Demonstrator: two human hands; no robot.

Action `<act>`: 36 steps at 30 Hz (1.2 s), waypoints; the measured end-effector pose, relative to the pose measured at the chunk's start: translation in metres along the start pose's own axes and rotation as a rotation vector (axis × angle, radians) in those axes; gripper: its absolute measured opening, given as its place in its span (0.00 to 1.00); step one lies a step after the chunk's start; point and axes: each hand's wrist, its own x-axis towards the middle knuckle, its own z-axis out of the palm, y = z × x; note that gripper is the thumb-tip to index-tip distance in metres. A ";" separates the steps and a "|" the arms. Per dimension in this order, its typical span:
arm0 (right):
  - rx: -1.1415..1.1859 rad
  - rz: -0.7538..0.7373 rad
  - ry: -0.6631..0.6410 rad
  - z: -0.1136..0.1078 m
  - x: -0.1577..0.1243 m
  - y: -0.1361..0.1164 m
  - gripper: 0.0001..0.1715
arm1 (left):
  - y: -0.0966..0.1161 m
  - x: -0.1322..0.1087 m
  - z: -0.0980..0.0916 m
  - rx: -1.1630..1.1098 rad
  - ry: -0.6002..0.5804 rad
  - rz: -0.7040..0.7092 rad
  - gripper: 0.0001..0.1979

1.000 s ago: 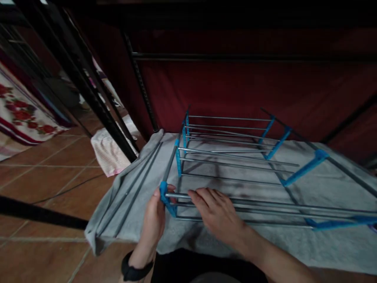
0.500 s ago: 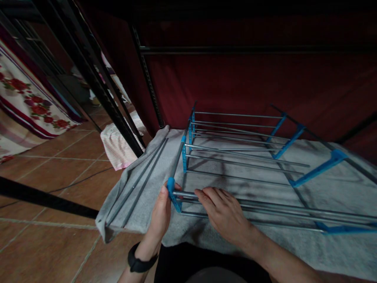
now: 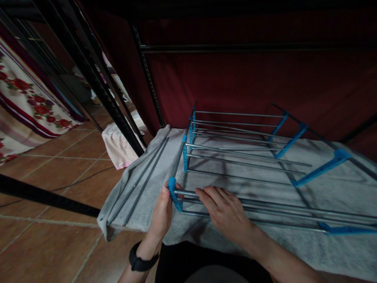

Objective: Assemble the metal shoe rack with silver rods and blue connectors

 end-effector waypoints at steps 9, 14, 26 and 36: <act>0.006 -0.004 -0.005 0.002 -0.003 0.002 0.23 | -0.005 0.000 -0.004 0.086 -0.046 0.034 0.30; 0.013 -0.010 0.001 0.001 -0.001 0.001 0.22 | -0.008 0.002 -0.008 0.096 -0.074 0.031 0.30; 0.091 -0.076 0.128 0.000 -0.009 0.000 0.24 | -0.008 0.003 -0.003 0.050 -0.084 0.072 0.34; 0.236 0.119 -0.197 0.090 -0.106 -0.027 0.27 | -0.045 -0.003 -0.046 0.102 0.134 0.107 0.28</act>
